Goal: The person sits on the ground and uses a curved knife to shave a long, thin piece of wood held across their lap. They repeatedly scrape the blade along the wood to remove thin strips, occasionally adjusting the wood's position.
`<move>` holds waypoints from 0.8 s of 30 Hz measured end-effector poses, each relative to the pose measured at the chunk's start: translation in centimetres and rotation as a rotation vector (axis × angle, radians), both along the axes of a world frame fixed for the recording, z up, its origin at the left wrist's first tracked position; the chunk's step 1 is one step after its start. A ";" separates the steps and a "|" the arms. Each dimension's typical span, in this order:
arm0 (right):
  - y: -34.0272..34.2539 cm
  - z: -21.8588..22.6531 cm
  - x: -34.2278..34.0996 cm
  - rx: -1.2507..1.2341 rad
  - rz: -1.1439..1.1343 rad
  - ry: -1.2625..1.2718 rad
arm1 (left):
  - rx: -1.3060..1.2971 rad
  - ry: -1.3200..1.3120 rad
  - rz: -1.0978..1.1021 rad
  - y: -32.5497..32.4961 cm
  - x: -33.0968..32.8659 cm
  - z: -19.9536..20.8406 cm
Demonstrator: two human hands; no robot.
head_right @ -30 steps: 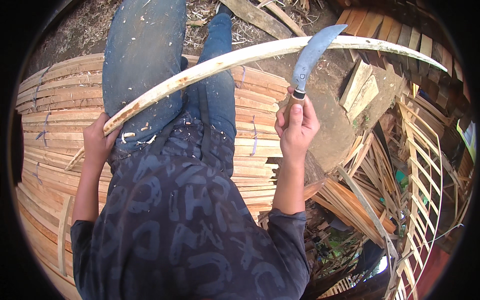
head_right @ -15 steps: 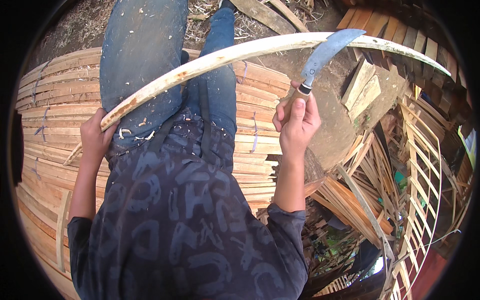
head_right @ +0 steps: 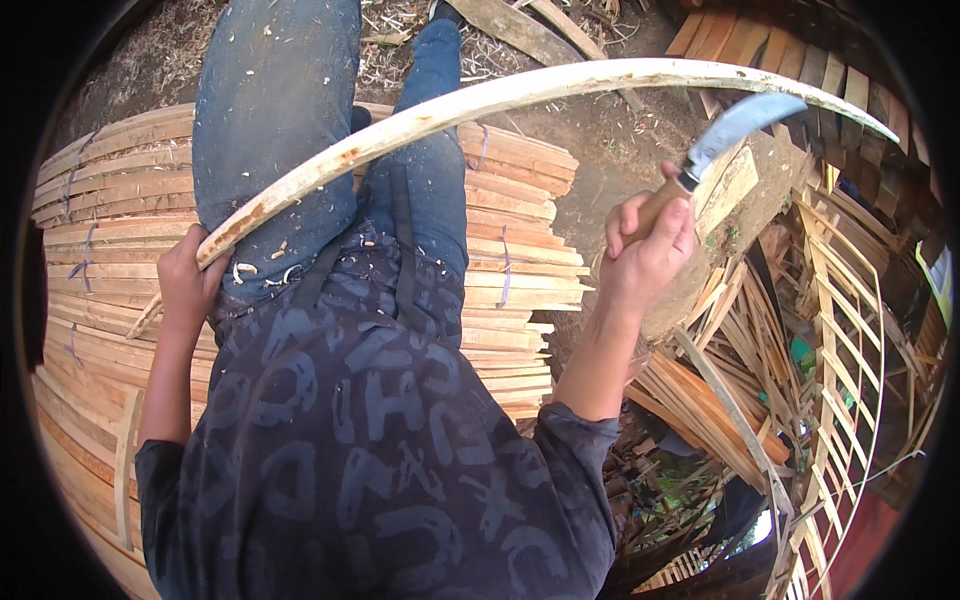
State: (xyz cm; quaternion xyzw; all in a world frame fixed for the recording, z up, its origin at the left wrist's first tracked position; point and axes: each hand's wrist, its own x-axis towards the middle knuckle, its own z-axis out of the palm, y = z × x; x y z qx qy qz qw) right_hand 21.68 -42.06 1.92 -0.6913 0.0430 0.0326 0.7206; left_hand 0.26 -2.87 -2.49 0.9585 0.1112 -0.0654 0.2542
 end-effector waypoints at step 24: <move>0.0 -1.0 -1.5 -0.478 0.653 0.048 | 0.086 -0.049 0.025 -0.4 -0.4 -0.1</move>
